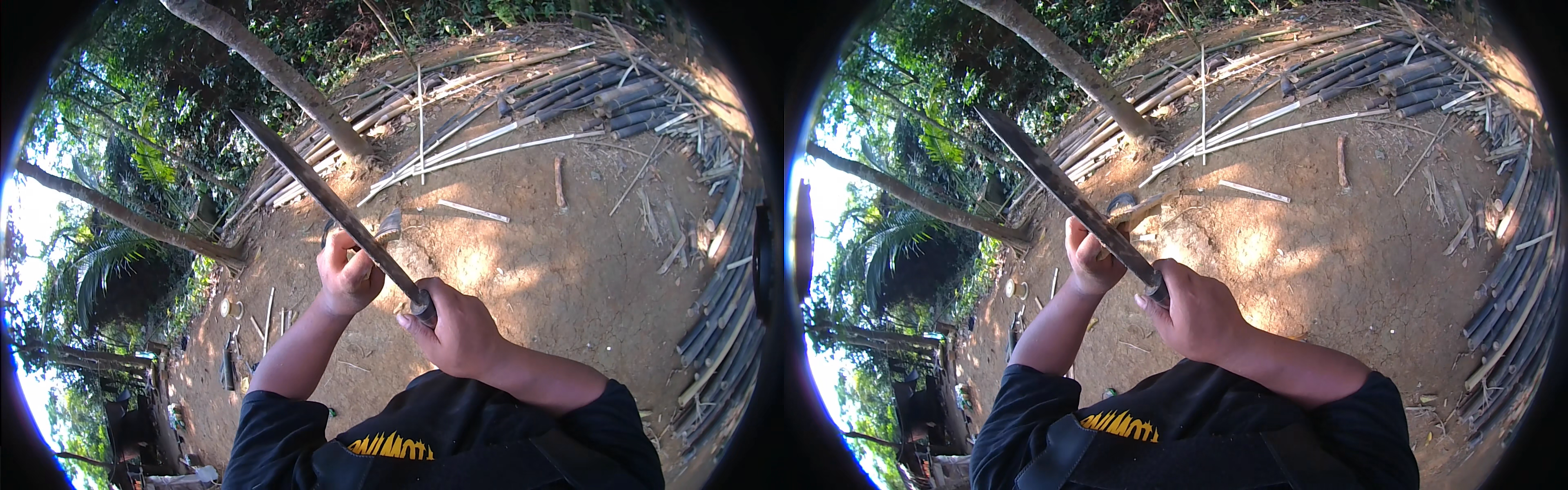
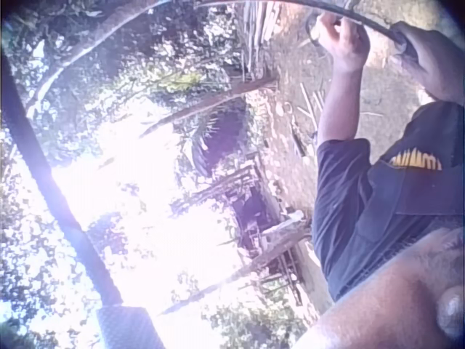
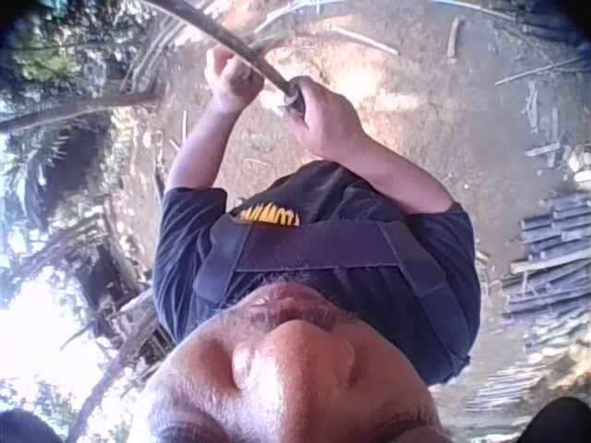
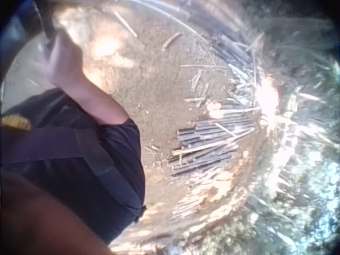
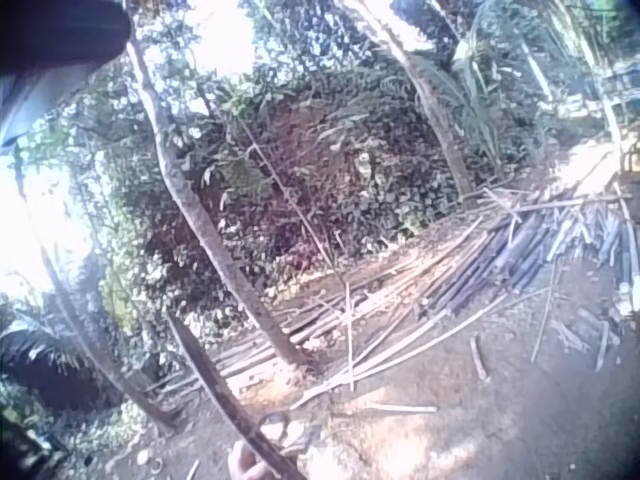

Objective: The person splits a length of bamboo into thin strips using a large knife and a wooden stick as a mallet.

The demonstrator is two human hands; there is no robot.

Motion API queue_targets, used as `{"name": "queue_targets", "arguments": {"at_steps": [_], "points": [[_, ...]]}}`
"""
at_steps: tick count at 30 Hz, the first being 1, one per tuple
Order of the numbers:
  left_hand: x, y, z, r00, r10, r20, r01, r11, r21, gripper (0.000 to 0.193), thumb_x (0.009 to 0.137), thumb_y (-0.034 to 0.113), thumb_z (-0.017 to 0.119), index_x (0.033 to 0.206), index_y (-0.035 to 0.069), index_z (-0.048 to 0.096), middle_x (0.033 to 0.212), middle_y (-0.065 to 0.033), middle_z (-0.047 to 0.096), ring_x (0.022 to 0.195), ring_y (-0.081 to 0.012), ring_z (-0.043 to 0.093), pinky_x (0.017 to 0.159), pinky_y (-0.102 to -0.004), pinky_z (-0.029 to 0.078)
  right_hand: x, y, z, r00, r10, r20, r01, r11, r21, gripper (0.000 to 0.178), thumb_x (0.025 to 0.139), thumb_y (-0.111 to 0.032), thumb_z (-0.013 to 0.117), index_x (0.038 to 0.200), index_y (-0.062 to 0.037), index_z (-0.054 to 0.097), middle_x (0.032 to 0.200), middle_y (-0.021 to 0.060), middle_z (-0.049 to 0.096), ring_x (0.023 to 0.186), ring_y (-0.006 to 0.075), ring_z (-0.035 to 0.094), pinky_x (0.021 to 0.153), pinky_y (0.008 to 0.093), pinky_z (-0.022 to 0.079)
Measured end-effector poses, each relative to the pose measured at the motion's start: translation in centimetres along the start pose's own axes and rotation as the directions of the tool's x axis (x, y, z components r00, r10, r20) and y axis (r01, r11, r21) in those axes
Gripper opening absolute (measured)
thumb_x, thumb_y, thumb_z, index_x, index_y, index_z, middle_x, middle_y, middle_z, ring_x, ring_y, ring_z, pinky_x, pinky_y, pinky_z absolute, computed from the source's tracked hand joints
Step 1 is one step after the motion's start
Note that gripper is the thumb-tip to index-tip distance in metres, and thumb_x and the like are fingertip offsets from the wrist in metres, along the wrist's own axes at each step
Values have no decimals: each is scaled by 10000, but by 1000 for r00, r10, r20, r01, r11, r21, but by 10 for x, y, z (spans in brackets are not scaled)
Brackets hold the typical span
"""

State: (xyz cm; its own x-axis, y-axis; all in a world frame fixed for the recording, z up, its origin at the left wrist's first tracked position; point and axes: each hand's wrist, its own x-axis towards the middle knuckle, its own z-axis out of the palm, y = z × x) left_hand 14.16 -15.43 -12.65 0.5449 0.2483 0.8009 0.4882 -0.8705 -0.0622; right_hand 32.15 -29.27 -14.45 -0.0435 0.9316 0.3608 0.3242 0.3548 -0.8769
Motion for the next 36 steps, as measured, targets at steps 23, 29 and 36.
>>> {"name": "queue_targets", "arguments": {"at_steps": [23,29,36], "points": [[1,-1,7,1000,17,-17,-18,999,-39,235,718,-18,822,832,93,649,899,-76,574,797,-250,575,666,-355,465,1,-3,-8,996,63,68,-69,994,83,418,938,-297,673,1148,35,529,801,176,676,716,374,693,648,454,544],[-1,-3,8,1000,17,-24,-18,999,-41,249,723,-21,816,862,92,643,903,-76,578,797,-252,575,665,-361,464,1,-5,-8,996,57,64,-61,996,67,416,939,-305,674,1144,27,531,803,173,677,719,372,694,645,454,545],[0,-3,9,992,96,-82,-102,992,-72,397,728,-41,803,1020,118,586,913,-89,583,791,-262,576,655,-377,463,0,-7,-9,996,54,67,-60,993,98,405,938,-295,679,1138,25,531,800,171,674,721,364,694,650,447,542]]}}
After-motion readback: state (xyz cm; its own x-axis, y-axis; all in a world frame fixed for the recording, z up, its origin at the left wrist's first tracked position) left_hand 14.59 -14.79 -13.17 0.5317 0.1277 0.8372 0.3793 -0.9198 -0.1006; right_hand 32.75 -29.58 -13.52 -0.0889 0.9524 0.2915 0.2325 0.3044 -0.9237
